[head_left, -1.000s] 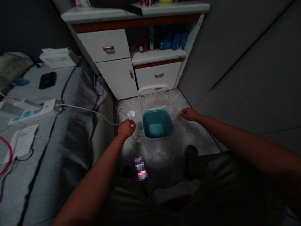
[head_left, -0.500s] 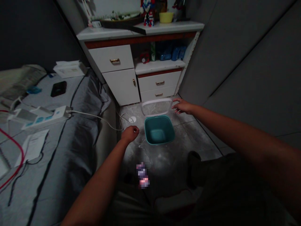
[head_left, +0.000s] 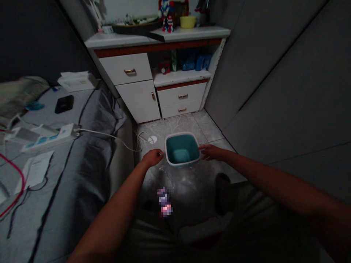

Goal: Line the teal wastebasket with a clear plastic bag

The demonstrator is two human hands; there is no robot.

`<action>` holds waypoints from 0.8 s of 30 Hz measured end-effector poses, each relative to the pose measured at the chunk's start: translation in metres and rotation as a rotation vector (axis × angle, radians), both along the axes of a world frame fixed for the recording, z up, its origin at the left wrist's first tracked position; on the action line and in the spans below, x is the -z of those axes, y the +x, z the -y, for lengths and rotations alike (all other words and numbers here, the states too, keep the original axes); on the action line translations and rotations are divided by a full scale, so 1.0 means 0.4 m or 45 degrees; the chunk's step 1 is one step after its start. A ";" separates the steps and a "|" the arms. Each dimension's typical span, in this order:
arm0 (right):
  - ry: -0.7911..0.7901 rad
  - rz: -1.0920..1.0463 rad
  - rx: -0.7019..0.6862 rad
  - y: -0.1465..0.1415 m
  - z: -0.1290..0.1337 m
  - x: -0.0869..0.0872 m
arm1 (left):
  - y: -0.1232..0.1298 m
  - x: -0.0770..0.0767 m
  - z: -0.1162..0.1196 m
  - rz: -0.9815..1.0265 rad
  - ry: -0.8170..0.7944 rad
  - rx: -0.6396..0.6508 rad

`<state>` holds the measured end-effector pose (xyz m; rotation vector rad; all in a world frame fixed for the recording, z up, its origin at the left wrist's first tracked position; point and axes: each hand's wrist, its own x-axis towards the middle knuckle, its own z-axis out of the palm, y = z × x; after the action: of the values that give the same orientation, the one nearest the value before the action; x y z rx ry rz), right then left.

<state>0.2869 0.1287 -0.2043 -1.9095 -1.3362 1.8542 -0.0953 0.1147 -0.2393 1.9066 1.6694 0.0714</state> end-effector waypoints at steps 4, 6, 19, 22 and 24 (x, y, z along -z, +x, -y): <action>0.004 0.047 -0.010 -0.002 0.014 -0.004 | 0.002 0.023 0.003 0.022 -0.070 0.056; 0.020 0.082 -0.052 0.002 0.020 -0.011 | 0.008 0.031 0.004 0.033 -0.102 0.070; 0.260 0.458 -0.750 0.033 0.031 0.081 | 0.055 0.023 0.006 -0.058 -0.136 -0.022; 0.255 0.398 -0.752 0.030 0.011 0.081 | 0.099 -0.009 0.013 -0.030 -0.023 -0.286; 0.303 0.327 -0.692 0.018 -0.008 0.069 | 0.136 -0.036 0.008 0.132 0.088 -0.512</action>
<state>0.2942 0.1319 -0.2320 -1.8272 -2.2286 1.5701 -0.0410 0.1116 -0.2248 1.5585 1.9738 0.3841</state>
